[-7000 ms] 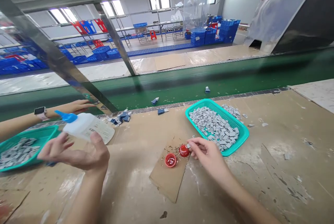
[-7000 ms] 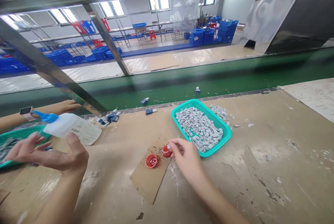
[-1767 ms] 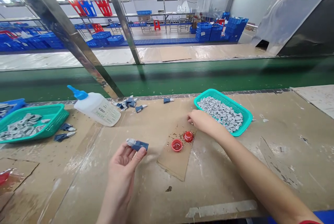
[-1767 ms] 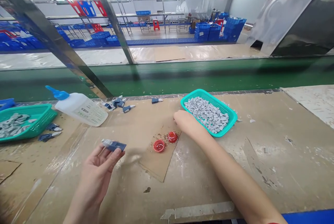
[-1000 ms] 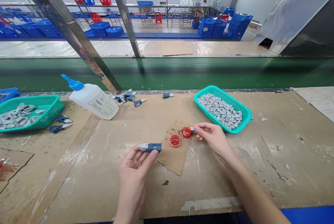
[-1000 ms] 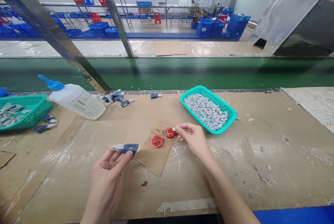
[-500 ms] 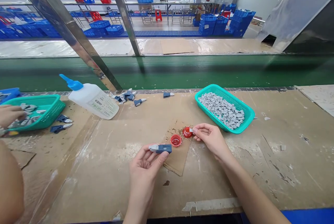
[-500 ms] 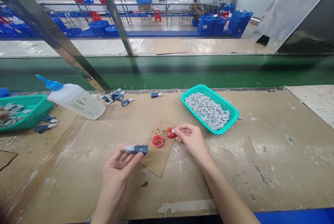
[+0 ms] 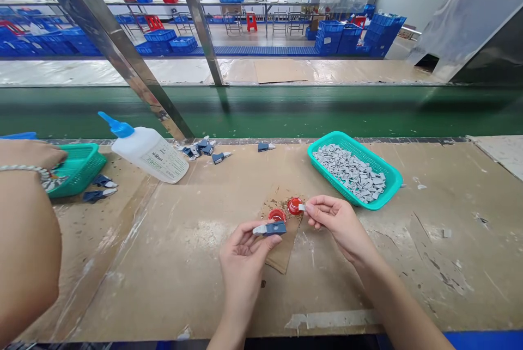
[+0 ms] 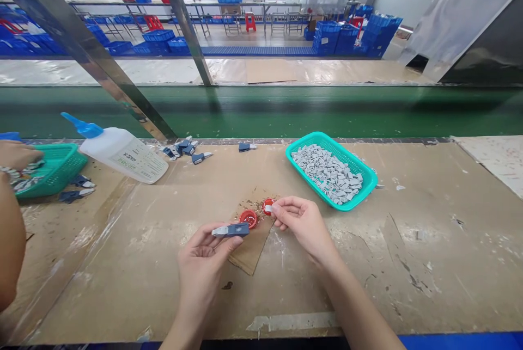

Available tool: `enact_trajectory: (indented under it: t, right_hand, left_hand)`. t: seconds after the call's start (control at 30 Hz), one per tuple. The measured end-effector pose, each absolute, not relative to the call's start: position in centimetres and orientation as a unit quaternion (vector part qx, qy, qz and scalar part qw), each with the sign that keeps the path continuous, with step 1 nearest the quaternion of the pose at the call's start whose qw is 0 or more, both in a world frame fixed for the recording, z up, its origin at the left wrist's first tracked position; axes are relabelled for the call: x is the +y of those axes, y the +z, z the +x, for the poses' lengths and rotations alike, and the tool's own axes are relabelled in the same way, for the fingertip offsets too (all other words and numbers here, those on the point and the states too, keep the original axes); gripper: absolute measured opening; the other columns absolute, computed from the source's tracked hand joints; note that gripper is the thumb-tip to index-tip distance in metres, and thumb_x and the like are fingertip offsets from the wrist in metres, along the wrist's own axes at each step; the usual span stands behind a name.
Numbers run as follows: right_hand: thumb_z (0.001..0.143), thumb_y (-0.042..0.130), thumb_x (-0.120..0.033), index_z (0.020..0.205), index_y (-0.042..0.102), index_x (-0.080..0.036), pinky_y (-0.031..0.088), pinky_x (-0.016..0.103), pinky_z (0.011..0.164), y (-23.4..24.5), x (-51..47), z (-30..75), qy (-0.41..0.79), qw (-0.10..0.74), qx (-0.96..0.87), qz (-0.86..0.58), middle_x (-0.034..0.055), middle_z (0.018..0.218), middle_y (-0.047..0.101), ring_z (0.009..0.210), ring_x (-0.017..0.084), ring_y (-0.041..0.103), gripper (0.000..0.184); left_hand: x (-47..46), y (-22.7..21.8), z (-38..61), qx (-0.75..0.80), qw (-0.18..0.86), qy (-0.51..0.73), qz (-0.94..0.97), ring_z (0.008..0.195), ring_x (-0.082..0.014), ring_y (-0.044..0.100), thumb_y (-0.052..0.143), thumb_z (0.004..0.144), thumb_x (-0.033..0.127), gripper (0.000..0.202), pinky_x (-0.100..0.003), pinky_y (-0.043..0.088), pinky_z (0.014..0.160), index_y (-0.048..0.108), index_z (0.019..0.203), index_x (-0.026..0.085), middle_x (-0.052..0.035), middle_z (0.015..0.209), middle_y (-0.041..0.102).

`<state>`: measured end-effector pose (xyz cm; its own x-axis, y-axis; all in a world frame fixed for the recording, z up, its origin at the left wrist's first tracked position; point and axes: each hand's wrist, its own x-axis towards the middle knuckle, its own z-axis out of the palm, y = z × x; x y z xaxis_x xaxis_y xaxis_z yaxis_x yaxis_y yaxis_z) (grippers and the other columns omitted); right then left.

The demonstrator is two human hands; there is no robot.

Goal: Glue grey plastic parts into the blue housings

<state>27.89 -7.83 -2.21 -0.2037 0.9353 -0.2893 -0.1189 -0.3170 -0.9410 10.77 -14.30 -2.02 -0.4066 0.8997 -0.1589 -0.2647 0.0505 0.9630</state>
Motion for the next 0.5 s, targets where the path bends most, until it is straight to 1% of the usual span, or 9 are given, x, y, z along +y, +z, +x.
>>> enact_trajectory:
  t: [0.13,0.3,0.5]
  right_hand:
    - [0.071,0.076,-0.042,0.081,0.066,-0.016,0.042,0.021,0.050,-0.7,-9.0,27.4,0.676,0.376,-0.436,-0.460,0.0022,0.070,0.065,0.056,0.010,0.056,0.030]
    - [0.070,0.078,-0.040,0.080,0.066,-0.016,0.042,0.020,0.049,-0.3,-9.7,27.0,0.694,0.354,-0.438,-0.447,0.0010,0.068,0.064,0.054,0.009,0.055,0.029]
    - [0.070,0.075,-0.046,0.080,0.066,-0.016,0.043,0.022,0.050,-0.3,-9.5,26.9,0.683,0.326,-0.464,-0.460,0.0009,0.067,0.063,0.054,0.010,0.053,0.033]
  left_hand:
    - [-14.1,-1.8,11.7,0.548,0.463,0.628,0.301,0.086,-0.0222,0.070,0.080,0.060,0.014,0.024,-0.031,0.059,0.079,0.067,0.080,0.018,-0.0052,0.087,0.074]
    - [-14.3,-1.4,12.1,0.548,0.470,0.622,0.302,0.083,-0.0220,0.071,0.079,0.061,0.014,0.023,-0.031,0.060,0.077,0.068,0.081,0.019,-0.0046,0.088,0.074]
    - [-14.5,-0.7,12.7,0.566,0.447,0.617,0.316,0.085,-0.0239,0.070,0.075,0.066,0.017,0.015,-0.033,0.061,0.075,0.071,0.080,0.019,-0.0056,0.087,0.074]
